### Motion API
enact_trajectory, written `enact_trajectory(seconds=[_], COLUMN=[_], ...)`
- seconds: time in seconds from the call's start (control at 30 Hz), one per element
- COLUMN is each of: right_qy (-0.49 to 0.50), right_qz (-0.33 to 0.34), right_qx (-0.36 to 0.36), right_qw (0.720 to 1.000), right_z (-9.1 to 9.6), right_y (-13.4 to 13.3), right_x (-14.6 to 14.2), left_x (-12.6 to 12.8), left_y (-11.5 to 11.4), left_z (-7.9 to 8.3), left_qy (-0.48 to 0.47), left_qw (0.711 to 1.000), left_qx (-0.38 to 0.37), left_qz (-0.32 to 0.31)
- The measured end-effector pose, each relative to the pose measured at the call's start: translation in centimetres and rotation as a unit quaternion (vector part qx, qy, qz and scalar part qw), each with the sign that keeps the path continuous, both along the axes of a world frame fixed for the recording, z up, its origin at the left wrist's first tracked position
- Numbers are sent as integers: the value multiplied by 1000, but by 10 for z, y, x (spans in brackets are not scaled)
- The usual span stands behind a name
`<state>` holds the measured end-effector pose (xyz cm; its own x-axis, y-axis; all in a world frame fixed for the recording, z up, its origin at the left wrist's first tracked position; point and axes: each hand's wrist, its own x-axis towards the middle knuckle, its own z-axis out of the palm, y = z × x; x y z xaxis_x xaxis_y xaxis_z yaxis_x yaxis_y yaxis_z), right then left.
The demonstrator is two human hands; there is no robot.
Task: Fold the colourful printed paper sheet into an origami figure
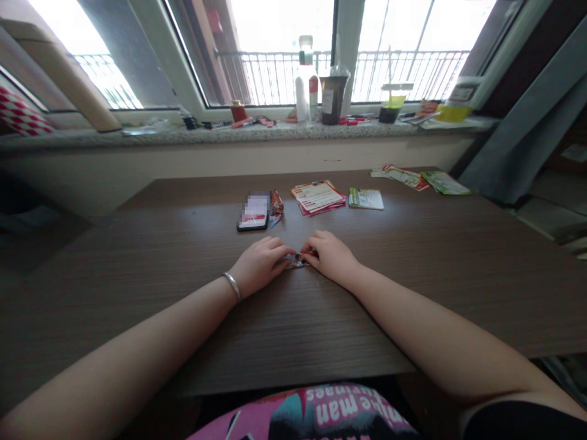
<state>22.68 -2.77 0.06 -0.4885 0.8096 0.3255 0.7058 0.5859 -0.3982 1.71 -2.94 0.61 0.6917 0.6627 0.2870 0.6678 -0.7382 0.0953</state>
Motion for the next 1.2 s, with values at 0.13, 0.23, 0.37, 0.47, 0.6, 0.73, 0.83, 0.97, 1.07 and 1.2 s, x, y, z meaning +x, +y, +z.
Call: enact_trajectory(seconds=[0.13, 0.23, 0.37, 0.47, 0.6, 0.73, 0.83, 0.97, 1.07, 1.2], right_qy=[-14, -19, -15, -8, -11, -38, -76, -138, -162, -170], right_qz=[19, 32, 23, 20, 27, 27, 33, 36, 38, 41], right_qx=[18, 22, 12, -2, -4, 7, 32, 77, 82, 79], right_qw=[1000, 999, 1000, 1000, 1000, 999, 996, 987, 983, 981], right_z=[4, 6, 6, 5, 4, 5, 6, 8, 8, 7], right_y=[-5, -7, -8, -9, -9, -10, -12, -14, -13, -11], right_x=[-3, -4, -3, -1, -1, -2, -4, -5, -4, -3], left_x=[0, 1, 1, 1, 1, 1, 1, 2, 3, 2], left_y=[0, -1, -2, -3, -2, -1, -1, -2, -2, -2], left_z=[1, 3, 5, 6, 5, 4, 5, 6, 7, 6], left_qy=[3, 13, 29, 40, 43, 38, 41, 49, 50, 52], left_qw=[1000, 1000, 999, 998, 998, 999, 998, 998, 998, 998], left_qx=[6, 12, 28, 42, 41, 31, 34, 38, 31, 28], left_qz=[-4, -3, 2, -2, -9, -16, -22, -14, -10, -10])
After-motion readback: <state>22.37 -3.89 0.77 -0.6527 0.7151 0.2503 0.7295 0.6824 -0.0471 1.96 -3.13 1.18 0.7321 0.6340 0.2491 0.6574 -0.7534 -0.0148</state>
